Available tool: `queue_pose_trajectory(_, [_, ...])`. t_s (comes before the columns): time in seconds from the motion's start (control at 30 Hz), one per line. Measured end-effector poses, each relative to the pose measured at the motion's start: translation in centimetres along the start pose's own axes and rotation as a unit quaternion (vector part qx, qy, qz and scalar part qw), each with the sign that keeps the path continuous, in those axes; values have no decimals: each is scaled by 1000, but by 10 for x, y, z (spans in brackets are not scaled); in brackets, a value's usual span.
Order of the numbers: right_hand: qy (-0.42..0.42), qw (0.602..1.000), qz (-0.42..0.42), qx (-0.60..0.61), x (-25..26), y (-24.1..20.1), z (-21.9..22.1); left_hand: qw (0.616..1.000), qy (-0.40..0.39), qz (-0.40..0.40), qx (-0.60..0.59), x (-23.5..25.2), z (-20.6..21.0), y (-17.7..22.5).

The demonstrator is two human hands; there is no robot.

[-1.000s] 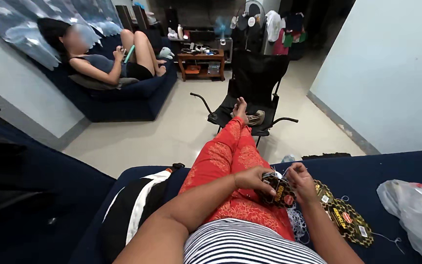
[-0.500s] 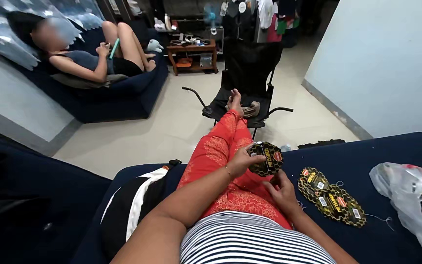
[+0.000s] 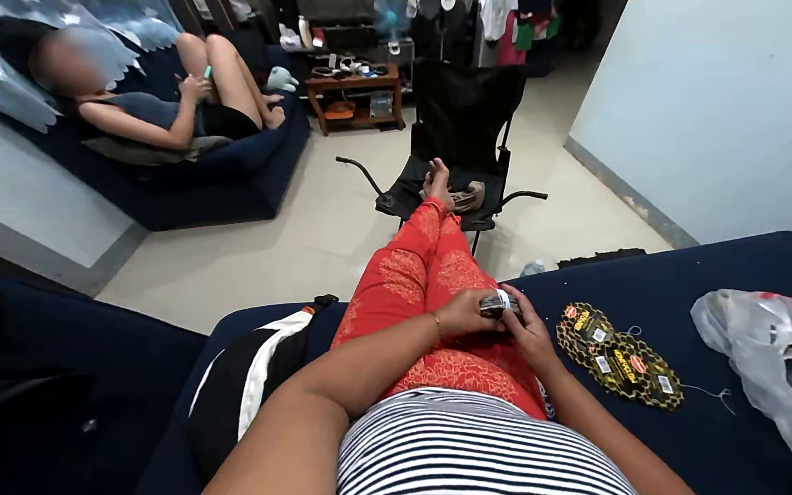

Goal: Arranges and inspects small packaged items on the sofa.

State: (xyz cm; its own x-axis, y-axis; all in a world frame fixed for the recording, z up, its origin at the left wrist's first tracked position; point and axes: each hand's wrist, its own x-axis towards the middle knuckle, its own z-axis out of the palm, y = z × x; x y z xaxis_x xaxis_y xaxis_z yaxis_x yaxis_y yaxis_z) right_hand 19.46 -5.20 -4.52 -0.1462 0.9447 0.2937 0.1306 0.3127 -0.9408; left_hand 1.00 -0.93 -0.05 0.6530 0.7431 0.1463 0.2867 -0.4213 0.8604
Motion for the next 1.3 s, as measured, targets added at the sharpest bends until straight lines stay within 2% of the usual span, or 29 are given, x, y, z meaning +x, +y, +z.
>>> queue_pose_trajectory(0.2, [40, 999, -6, 23, 3, 3, 7, 1000, 19, -21, -8, 2, 3, 2])
queue_pose_trajectory(0.33, [8, 1000, -1, -16, 8, 0, -2, 998, 12, -60, -10, 1, -2, 12])
queue_pose_trajectory(0.4, [-3, 998, 37, -44, 11, -5, -20, 996, 0, -84, -17, 0, -5, 12])
queue_pose_trajectory(0.5, [16, 985, 141, -96, 7, -10, -75, 998, 29, -45, -35, -2, 0, -5])
queue_pose_trajectory(0.6, [61, 944, 232, -225, -12, -9, -147, 995, 53, -69, -38, 0, -1, -6])
queue_pose_trajectory(0.73, [97, 841, 371, -382, -43, -6, -209, 995, 56, -74, -35, 4, -2, -3])
queue_pose_trajectory(0.8, [93, 802, 426, -408, -48, -3, -215, 994, 58, -86, -32, 5, -1, -2])
queue_pose_trajectory(1.0, [73, 753, 468, -456, -40, 19, -183, 992, 64, -102, -42, 4, -2, -2])
queue_pose_trajectory(1.17, [89, 765, 429, -472, -40, 15, -187, 992, 67, -89, -64, 2, -3, -5])
queue_pose_trajectory(1.23, [52, 789, 406, -458, -40, 8, -193, 990, 68, -98, -75, 2, -4, -5])
queue_pose_trajectory(1.3, [10, 833, 377, -406, -38, 4, -202, 989, 70, -105, -79, 2, -5, -4])
